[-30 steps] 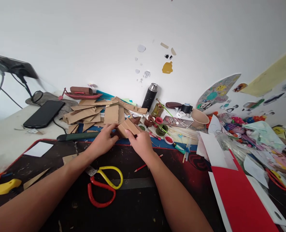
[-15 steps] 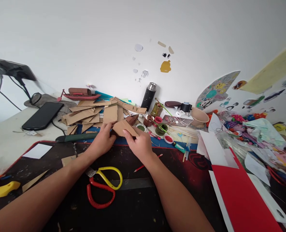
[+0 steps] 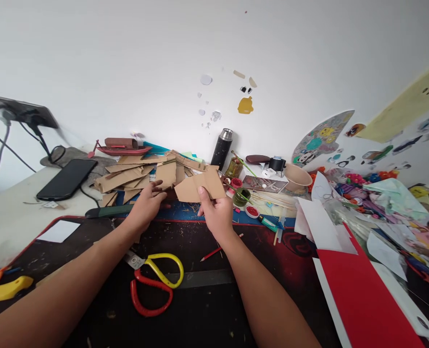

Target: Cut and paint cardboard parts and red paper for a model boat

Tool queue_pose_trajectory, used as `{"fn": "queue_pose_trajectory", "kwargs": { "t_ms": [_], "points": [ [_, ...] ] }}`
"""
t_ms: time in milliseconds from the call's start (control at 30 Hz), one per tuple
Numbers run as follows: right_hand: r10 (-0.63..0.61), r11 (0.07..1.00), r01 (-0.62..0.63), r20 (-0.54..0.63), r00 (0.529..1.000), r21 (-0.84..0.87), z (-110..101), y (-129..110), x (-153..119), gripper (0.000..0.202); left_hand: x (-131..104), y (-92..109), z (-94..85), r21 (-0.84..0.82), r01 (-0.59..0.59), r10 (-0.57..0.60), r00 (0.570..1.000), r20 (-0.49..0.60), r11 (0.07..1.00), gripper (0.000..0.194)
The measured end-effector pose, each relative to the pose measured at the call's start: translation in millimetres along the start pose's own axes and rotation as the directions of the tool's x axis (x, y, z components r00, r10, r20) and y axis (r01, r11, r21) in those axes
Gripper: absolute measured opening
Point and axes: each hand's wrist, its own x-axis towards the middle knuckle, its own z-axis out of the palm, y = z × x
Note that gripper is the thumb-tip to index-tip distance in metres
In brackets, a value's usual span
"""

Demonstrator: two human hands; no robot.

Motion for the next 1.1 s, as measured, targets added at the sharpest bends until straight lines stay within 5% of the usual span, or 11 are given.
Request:
{"fn": "queue_pose_trajectory", "kwargs": {
  "t_ms": [333,500,700,933,1100],
  "points": [
    [0.125,0.979,-0.133,0.057,0.990,0.155,-1.9,3.3,10.1,0.051,3.9,2.2,7.1,-0.386,0.064,-0.051,0.998,0.043,0.920,0.030],
    [0.181,0.970,-0.203,0.158,0.971,0.135,-0.1,8.0,12.4,0.053,1.5,4.5,9.0,-0.395,0.034,-0.008,0.998,0.068,0.918,0.040],
    [0.173,0.970,-0.208,0.237,0.956,0.130,-0.7,12.4,11.8,0.051,10.1,-5.0,-5.9,0.146,-0.123,0.124,0.992,0.003,0.982,0.058],
    [0.179,0.976,-0.204,0.261,0.949,0.074,0.0,24.7,12.3,0.055,14.5,-10.9,-16.8,0.633,-0.335,0.300,0.939,0.167,0.697,0.046],
    [0.247,0.951,-0.292,0.317,0.916,0.103,1.8,21.9,11.3,0.048,4.0,1.0,-16.9,0.785,-0.371,0.360,0.911,0.203,0.496,0.043]
  ]
}}
